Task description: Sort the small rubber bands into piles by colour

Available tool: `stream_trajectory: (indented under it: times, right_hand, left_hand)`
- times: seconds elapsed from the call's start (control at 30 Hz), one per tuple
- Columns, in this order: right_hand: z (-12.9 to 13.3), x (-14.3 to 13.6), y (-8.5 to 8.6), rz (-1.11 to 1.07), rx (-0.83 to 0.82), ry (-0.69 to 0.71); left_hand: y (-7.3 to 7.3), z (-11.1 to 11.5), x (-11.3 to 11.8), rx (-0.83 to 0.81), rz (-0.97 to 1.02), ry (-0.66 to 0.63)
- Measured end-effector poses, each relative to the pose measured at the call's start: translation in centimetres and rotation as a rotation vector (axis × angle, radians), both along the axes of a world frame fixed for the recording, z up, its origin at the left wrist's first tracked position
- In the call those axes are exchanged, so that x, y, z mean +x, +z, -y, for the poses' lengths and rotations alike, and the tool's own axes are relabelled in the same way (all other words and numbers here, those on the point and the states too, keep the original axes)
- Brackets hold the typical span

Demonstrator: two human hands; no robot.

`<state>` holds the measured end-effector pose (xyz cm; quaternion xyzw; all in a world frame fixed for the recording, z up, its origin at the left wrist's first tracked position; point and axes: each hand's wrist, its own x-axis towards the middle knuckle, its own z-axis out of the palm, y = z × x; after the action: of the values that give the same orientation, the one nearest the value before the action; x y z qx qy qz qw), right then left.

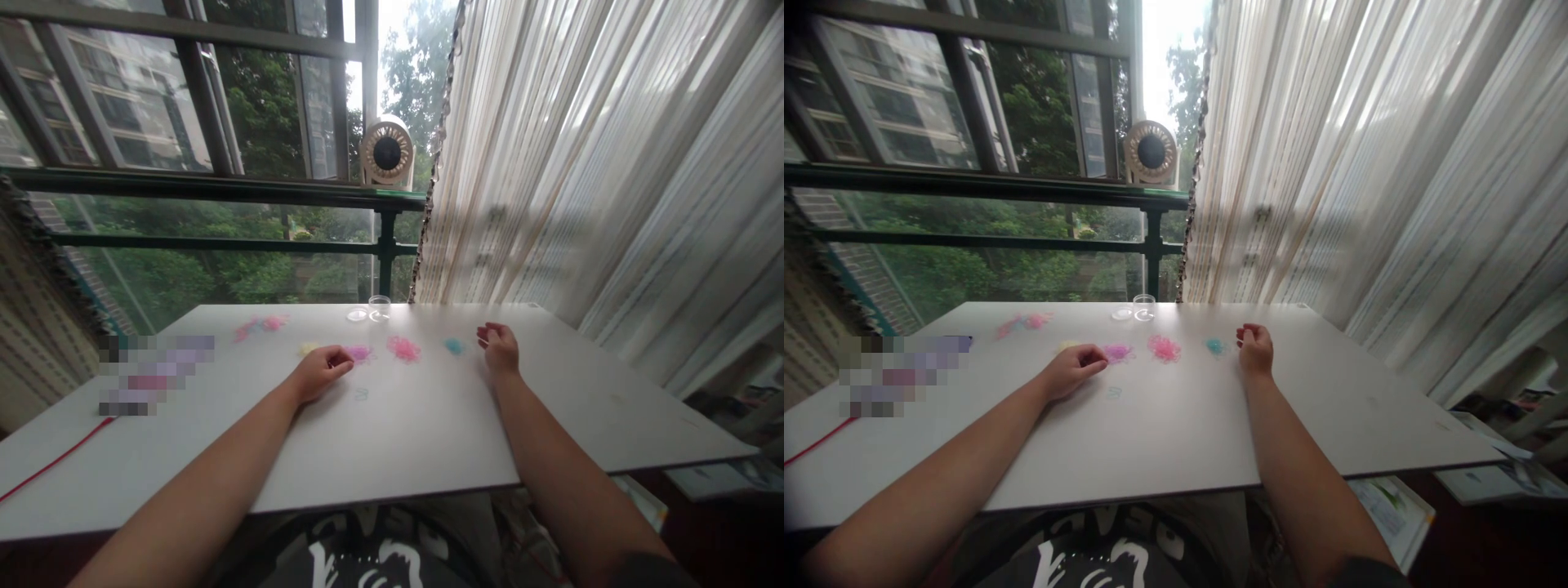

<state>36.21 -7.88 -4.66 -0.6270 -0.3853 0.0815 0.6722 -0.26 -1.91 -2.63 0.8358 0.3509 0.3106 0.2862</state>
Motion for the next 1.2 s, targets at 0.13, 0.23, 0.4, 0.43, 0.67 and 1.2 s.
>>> stream_trajectory:
  times: [0.13,0.23,0.4,0.43,0.67,1.2]
  right_hand:
    - [0.9,-1.5,0.6,0.081,-0.035,0.07]
    - [1.3,-3.8,0.7,0.204,-0.104,0.234]
    - [1.5,-7.4,0.5,0.449,-0.221,0.523]
    - [1.5,-7.8,0.4,0.49,-0.236,0.554]
    - [1.7,-8.4,0.3,0.679,-0.316,0.614]
    - [1.7,-13.5,2.0,0.752,-0.486,0.83]
  left_hand:
    - [0.1,0.1,-0.3,-0.017,-0.059,-0.066]
    - [0.1,0.3,-0.7,-0.034,-0.14,-0.126]
    - [0.0,0.7,-0.6,-0.021,-0.2,-0.155]
    - [0.0,0.8,-0.4,-0.01,-0.2,-0.163]
    - [0.1,1.4,0.7,0.068,-0.216,-0.211]
    - [-0.2,1.9,1.5,0.192,-0.232,-0.136]
